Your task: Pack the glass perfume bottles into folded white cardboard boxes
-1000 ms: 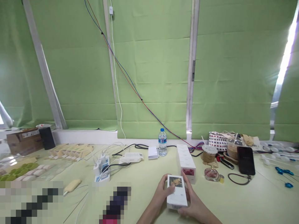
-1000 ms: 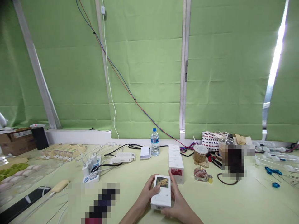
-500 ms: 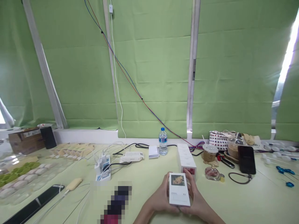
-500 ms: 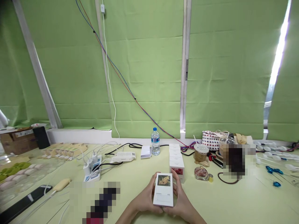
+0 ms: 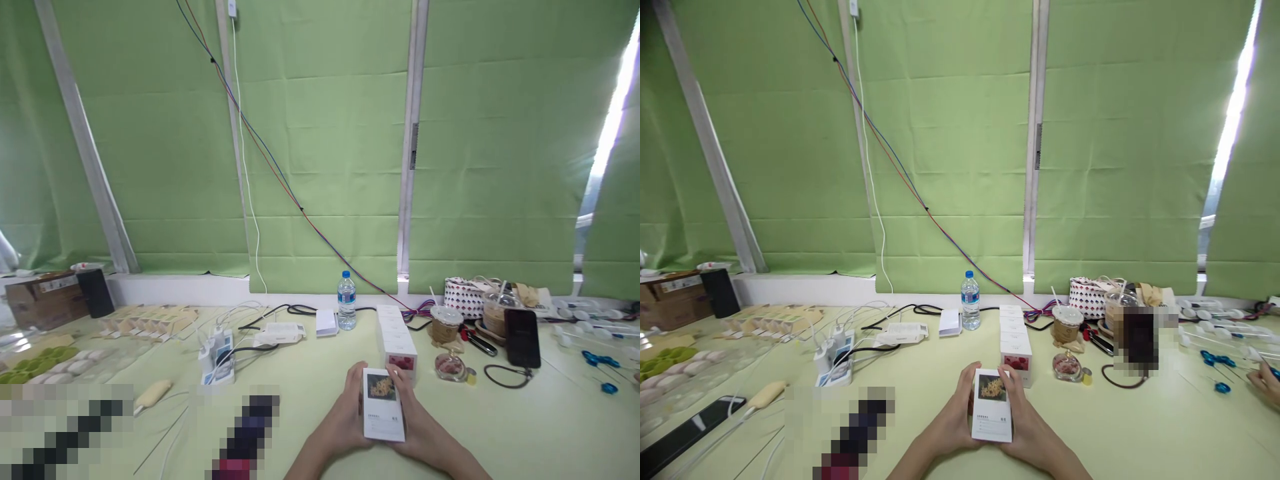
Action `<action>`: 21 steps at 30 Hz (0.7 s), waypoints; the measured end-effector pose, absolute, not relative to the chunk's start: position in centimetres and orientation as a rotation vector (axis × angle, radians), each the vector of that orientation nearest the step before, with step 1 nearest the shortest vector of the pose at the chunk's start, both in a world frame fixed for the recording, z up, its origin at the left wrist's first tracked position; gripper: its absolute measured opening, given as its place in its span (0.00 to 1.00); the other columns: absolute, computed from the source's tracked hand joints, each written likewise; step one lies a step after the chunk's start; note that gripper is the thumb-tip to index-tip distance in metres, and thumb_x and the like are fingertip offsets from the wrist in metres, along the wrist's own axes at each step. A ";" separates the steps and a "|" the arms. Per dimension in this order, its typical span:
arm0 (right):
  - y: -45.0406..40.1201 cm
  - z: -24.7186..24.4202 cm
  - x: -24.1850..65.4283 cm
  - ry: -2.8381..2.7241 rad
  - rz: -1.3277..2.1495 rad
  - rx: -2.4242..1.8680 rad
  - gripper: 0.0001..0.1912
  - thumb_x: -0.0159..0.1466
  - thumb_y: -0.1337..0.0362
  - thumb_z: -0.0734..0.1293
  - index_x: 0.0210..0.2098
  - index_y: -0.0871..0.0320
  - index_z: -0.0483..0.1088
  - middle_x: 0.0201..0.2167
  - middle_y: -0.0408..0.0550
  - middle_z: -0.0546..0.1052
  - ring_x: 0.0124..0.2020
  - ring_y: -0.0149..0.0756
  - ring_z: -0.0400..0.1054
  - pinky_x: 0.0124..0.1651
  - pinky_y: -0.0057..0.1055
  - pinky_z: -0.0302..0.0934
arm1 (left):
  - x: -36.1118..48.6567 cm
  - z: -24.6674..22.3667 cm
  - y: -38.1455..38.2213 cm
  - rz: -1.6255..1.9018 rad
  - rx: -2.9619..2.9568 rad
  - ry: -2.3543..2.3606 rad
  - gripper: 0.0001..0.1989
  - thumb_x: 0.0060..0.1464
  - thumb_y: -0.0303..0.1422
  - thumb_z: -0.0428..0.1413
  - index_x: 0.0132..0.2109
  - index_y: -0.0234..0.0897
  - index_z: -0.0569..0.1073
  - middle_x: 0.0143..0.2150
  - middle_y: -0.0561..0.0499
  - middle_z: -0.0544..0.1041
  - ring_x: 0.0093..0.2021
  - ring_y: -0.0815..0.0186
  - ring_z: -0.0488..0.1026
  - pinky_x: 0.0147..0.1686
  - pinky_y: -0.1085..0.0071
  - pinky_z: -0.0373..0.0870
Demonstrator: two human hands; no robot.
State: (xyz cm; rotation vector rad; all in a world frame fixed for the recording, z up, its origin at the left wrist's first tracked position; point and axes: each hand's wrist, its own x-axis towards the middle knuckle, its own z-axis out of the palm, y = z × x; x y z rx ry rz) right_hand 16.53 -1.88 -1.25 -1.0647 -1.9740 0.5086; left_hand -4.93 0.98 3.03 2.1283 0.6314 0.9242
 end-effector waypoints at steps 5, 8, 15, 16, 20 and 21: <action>-2.1 -0.9 17.0 -1.962 0.690 -1.012 0.56 0.56 0.50 0.70 0.69 0.52 0.29 0.71 0.54 0.36 0.70 0.53 0.32 0.66 0.52 0.41 | -5.2 2.0 1.5 0.841 2.067 0.625 0.59 0.34 0.36 0.70 0.66 0.45 0.42 0.62 0.40 0.60 0.58 0.50 0.65 0.58 0.55 0.61; -2.0 -0.5 16.6 -1.848 0.664 -1.023 0.40 0.66 0.54 0.60 0.69 0.51 0.34 0.69 0.54 0.47 0.69 0.46 0.42 0.66 0.48 0.45 | -5.4 1.8 1.9 0.768 2.003 0.570 0.70 0.24 0.38 0.74 0.67 0.43 0.38 0.64 0.35 0.60 0.63 0.46 0.59 0.63 0.51 0.52; -1.8 -0.4 16.1 -1.895 0.358 -1.118 0.29 0.65 0.67 0.59 0.64 0.52 0.50 0.64 0.54 0.55 0.67 0.44 0.49 0.66 0.45 0.48 | -5.4 1.5 1.8 0.722 1.961 0.585 0.74 0.25 0.37 0.74 0.69 0.43 0.31 0.68 0.37 0.54 0.65 0.49 0.57 0.64 0.52 0.50; -1.8 -0.5 16.1 -1.903 0.312 -1.127 0.28 0.65 0.69 0.58 0.64 0.51 0.52 0.63 0.53 0.56 0.66 0.44 0.50 0.66 0.44 0.49 | -5.2 1.5 1.5 0.735 1.960 0.609 0.71 0.28 0.37 0.73 0.69 0.43 0.33 0.68 0.38 0.55 0.65 0.49 0.57 0.64 0.52 0.50; -1.6 -1.8 16.3 -1.898 0.146 -1.131 0.30 0.62 0.75 0.57 0.61 0.46 0.55 0.62 0.49 0.59 0.62 0.41 0.58 0.61 0.40 0.59 | -3.6 1.4 0.5 0.879 1.814 0.627 0.57 0.43 0.39 0.66 0.69 0.47 0.35 0.67 0.43 0.58 0.65 0.51 0.57 0.64 0.52 0.50; -1.6 -2.2 16.4 -1.893 0.116 -1.116 0.31 0.62 0.76 0.56 0.61 0.44 0.55 0.61 0.48 0.59 0.61 0.41 0.60 0.59 0.38 0.61 | -2.9 1.2 0.4 0.938 1.730 0.598 0.57 0.45 0.41 0.65 0.69 0.47 0.32 0.67 0.44 0.59 0.64 0.52 0.58 0.63 0.52 0.51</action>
